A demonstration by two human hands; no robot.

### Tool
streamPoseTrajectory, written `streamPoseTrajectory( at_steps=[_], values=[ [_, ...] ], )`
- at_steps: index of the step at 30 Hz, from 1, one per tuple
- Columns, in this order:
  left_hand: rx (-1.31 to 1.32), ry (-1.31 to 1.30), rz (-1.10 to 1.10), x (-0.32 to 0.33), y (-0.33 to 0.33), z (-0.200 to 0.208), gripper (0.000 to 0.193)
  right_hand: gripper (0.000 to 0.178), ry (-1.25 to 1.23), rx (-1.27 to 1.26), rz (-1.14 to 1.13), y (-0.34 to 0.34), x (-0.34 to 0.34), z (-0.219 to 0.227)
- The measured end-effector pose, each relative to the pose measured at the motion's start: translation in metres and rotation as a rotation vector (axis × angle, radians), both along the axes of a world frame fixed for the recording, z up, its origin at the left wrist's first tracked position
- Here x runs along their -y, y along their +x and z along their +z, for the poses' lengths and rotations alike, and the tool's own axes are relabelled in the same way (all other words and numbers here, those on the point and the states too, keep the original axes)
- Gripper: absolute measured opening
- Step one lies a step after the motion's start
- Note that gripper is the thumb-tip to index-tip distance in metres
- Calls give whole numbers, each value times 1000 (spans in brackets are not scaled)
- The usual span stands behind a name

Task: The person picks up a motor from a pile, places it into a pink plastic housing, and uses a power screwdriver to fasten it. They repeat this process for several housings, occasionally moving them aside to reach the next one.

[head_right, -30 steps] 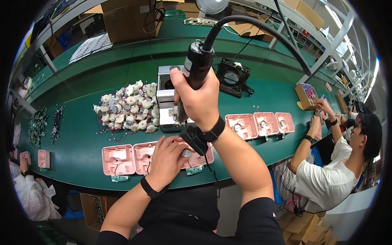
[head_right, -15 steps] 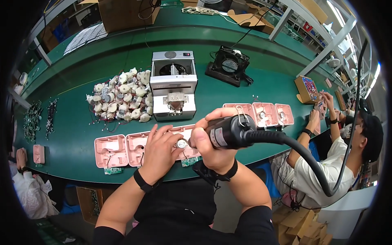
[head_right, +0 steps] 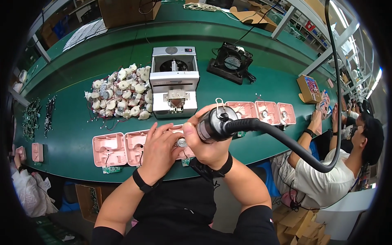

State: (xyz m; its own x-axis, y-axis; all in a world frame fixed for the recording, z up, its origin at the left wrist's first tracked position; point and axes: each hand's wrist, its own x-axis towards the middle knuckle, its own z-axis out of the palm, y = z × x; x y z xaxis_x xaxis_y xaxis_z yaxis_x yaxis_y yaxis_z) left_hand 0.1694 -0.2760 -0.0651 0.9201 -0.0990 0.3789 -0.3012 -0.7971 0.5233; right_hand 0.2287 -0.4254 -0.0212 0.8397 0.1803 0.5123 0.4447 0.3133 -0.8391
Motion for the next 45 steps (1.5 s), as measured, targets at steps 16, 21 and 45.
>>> streamPoseTrajectory(
  at_steps=[16,21,45],
  values=[
    [28,35,6,-2,-7,2,46,23,143,27,-19,29,-38,84],
    [27,35,23,-5,-19,10,55,21,-26,77,-81,65,-51,76],
    [-100,177,0,-33,-42,23,110,42,110,-30,172,-23,-20,23]
  ],
)
